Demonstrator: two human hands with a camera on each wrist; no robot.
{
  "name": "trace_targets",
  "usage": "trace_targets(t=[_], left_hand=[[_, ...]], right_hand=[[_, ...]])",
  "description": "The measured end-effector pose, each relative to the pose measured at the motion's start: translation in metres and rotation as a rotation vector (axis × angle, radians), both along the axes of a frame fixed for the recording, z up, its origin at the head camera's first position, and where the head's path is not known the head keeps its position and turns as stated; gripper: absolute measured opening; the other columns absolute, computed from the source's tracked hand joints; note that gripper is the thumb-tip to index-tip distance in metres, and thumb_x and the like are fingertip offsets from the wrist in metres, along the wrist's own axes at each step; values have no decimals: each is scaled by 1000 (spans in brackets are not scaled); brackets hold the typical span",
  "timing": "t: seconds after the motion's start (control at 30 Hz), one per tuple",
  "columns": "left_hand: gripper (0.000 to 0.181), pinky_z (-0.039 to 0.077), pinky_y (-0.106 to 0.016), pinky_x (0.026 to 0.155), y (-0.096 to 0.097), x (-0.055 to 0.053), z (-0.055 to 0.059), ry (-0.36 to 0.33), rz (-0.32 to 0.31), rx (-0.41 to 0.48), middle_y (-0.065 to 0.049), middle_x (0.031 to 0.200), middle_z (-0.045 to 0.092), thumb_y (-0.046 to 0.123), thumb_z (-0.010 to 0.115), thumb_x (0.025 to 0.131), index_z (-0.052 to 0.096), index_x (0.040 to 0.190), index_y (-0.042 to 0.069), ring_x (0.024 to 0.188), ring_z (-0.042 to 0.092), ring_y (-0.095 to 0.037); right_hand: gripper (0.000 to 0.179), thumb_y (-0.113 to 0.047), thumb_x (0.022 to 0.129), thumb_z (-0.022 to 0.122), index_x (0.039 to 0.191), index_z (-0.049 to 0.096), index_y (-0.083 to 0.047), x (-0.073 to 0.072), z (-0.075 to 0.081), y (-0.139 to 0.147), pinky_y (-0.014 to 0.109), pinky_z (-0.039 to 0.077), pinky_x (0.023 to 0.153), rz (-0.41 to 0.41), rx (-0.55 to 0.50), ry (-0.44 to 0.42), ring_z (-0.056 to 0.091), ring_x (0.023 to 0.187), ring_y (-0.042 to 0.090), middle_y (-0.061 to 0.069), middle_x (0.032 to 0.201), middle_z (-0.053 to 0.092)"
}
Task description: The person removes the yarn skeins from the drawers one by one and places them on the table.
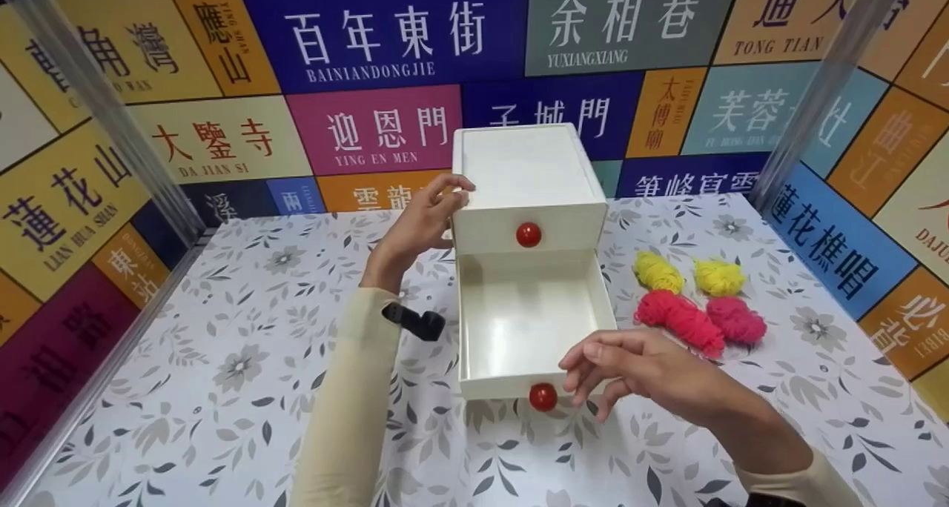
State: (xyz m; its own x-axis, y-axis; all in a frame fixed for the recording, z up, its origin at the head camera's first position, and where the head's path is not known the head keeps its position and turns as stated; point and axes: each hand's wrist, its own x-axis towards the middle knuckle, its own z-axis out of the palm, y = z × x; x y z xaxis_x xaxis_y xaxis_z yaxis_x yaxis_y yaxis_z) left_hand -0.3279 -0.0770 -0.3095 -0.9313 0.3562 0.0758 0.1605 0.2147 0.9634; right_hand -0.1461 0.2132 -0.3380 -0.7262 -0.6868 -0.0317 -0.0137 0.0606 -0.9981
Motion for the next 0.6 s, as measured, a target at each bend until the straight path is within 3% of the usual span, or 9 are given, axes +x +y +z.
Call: trace_targets(t=[0.17,0.37,0.6], left_hand=[[22,51,-66,99,1,1,2,-5,6,-19,-14,136,53,26,43,108,50,128,20,119,61,-37],[22,52,-66,96,0,1,3,-7,18,-14,-15,132,55,25,43,108,51,127,20,115,63,-36],[22,53,-65,95,0,1,2,-9,19,-11,-16,128,58,24,43,108,52,127,19,113,64,-35]], right_hand=[[34,-15,109,38,124,59,6,5,-8,-10,26,62,75,89,-53,-36,71,96,16,4,108,70],[38,-21,108,41,123,57,11,13,-22,-27,26,62,72,96,1,-108,71,94,15,6,107,69],[39,-24,109,41,122,59,8,16,-29,-35,26,62,72,109,39,-116,71,92,15,7,105,68]])
